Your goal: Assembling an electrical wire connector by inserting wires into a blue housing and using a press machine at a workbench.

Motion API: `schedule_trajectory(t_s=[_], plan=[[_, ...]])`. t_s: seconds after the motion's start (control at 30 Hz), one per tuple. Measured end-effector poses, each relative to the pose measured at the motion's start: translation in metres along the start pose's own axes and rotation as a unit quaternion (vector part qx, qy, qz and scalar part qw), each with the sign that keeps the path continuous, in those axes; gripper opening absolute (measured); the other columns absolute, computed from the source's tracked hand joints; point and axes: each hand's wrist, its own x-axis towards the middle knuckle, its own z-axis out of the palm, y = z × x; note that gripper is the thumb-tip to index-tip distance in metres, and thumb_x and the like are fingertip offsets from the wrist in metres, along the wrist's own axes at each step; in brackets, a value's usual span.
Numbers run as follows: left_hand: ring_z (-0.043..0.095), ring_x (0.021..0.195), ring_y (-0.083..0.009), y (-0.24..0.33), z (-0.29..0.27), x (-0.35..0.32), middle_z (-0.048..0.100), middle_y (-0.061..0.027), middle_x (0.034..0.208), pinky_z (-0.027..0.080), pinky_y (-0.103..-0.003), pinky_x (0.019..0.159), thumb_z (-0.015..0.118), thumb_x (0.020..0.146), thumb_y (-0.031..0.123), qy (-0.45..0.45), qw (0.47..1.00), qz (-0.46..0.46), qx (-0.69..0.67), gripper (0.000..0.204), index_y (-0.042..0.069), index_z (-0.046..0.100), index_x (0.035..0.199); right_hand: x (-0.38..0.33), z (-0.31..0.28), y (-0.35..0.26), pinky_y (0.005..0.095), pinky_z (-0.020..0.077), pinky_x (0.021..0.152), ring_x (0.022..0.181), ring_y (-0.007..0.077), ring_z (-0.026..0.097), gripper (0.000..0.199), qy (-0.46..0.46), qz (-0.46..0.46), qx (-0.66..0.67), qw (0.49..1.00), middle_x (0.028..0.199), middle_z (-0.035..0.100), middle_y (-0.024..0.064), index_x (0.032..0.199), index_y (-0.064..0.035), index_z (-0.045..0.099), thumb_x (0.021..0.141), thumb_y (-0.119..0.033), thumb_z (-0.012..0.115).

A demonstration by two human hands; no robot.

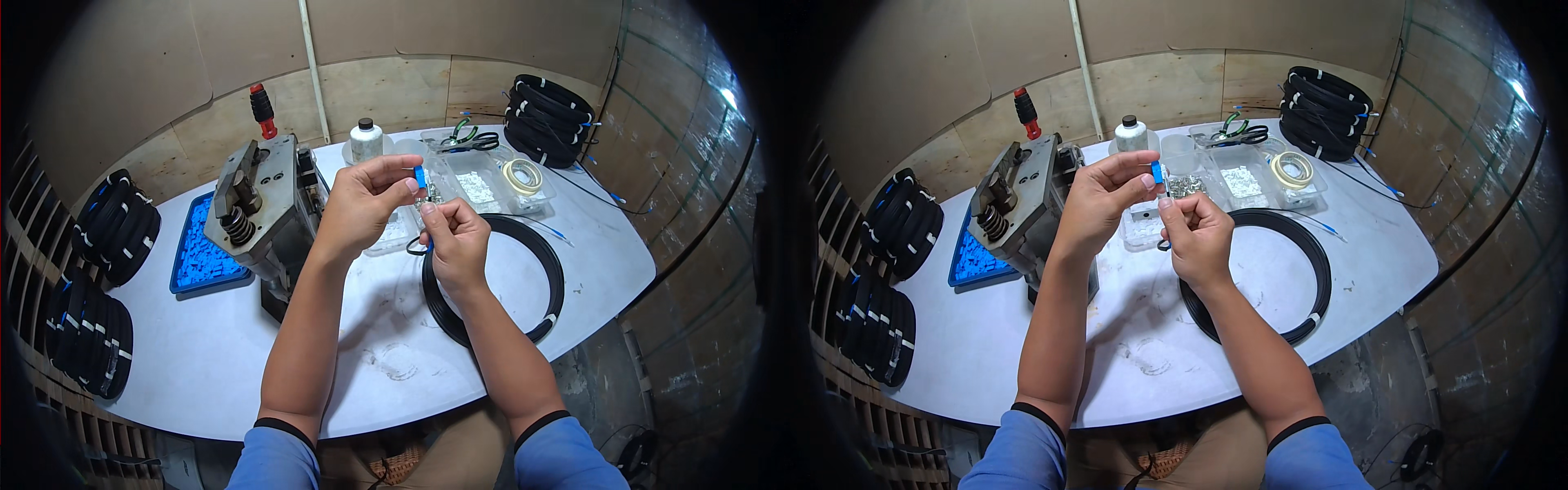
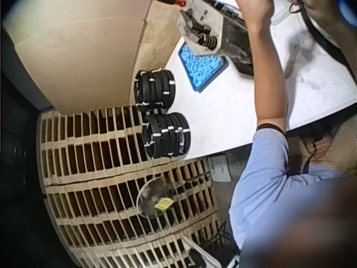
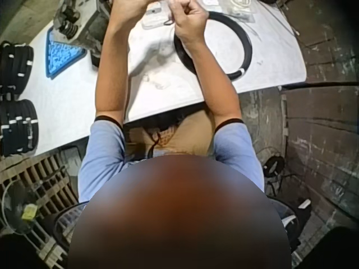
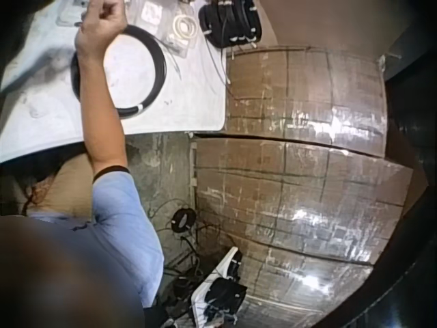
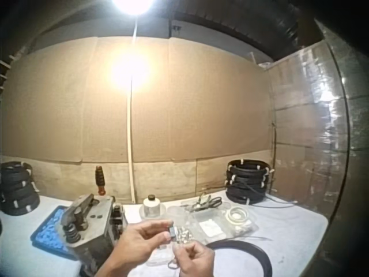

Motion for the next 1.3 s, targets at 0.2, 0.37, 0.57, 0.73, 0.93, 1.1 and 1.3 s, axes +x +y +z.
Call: schedule_trajectory(t_s=[0.2, 0.37, 0.57, 0.73, 0.93, 1.1, 1.3], plan=[[0.065, 0.086, -0.0145, 0.0001, -0.0009, 0.0016, 0.068, -0.0104, 0.096, 0.054, -0.03, 0.082, 0.065, 0.086, 0.003, 0.0, 1.0, 0.0, -0.005, 0.028, -0.003, 0.063, 0.113, 0.0018, -0.0017, 0.0013, 0.0186, 0.0439, 0.05, 0.055, 0.0034, 0.054, 0.017, -0.012, 0.033, 0.017, 0.999, 0.063, 0.059, -0.0008, 0.078, -0.0039, 0.06, 0.089, -0.015, 0.067], [0.065, 0.086, -0.0152, -0.0007, -0.0016, 0.0009, 0.068, -0.0122, 0.096, 0.054, -0.03, 0.081, 0.063, 0.086, 0.0, 0.004, 1.0, 0.002, 0.0, 0.026, -0.003, 0.064, 0.112, 0.0055, -0.0003, -0.0024, 0.0189, 0.0448, 0.052, 0.056, 0.0045, 0.055, 0.016, -0.025, 0.1, 0.092, 0.99, 0.067, 0.06, 0.0001, 0.081, -0.0028, 0.06, 0.089, -0.015, 0.067], [0.064, 0.087, -0.015, -0.0042, -0.0025, 0.0017, 0.067, -0.0118, 0.096, 0.054, -0.029, 0.081, 0.063, 0.086, 0.001, 0.013, 1.0, -0.005, 0.012, 0.026, -0.002, 0.064, 0.111, 0.0048, -0.0036, 0.0016, 0.0182, 0.0446, 0.052, 0.055, 0.004, 0.054, 0.014, -0.036, 0.077, 0.073, 0.994, 0.066, 0.06, -0.0001, 0.081, -0.0026, 0.06, 0.088, -0.013, 0.067], [0.064, 0.087, -0.0148, -0.0045, -0.0026, 0.002, 0.067, -0.0113, 0.096, 0.054, -0.029, 0.082, 0.063, 0.086, 0.001, 0.007, 1.0, -0.017, 0.0, 0.027, -0.002, 0.063, 0.112, 0.0035, -0.0019, 0.0021, 0.0176, 0.044, 0.051, 0.054, 0.0033, 0.054, 0.013, -0.021, 0.054, 0.039, 0.998, 0.065, 0.06, -0.0004, 0.081, -0.0027, 0.06, 0.088, -0.011, 0.067], [0.064, 0.086, -0.0138, -0.0061, -0.0044, 0.0021, 0.067, -0.0072, 0.094, 0.053, -0.029, 0.082, 0.065, 0.086, 0.005, -0.001, 1.0, -0.027, -0.008, 0.028, -0.002, 0.062, 0.113, 0.0039, -0.0016, 0.0036, 0.0178, 0.0435, 0.05, 0.054, 0.0034, 0.054, 0.013, -0.014, 0.037, 0.024, 0.999, 0.064, 0.06, -0.0006, 0.08, -0.0026, 0.06, 0.088, -0.011, 0.067], [0.063, 0.085, -0.0135, -0.0075, -0.0022, 0.0015, 0.067, -0.007, 0.095, 0.053, -0.029, 0.082, 0.066, 0.086, 0.005, -0.002, 1.0, -0.023, -0.014, 0.028, -0.002, 0.062, 0.113, 0.0021, -0.002, 0.0028, 0.0177, 0.0414, 0.048, 0.054, 0.0036, 0.055, 0.013, -0.013, 0.042, 0.027, 0.999, 0.062, 0.06, -0.0004, 0.08, -0.0026, 0.06, 0.087, -0.011, 0.067], [0.063, 0.085, -0.0136, -0.0069, -0.0026, 0.0017, 0.067, -0.0068, 0.094, 0.053, -0.029, 0.081, 0.066, 0.086, 0.005, -0.003, 1.0, -0.026, -0.009, 0.028, -0.001, 0.062, 0.113, 0.0025, -0.0014, 0.0014, 0.0178, 0.0411, 0.048, 0.053, 0.0036, 0.055, 0.014, -0.011, 0.053, 0.025, 0.998, 0.061, 0.06, -0.0003, 0.079, -0.0024, 0.06, 0.087, -0.011, 0.067]])
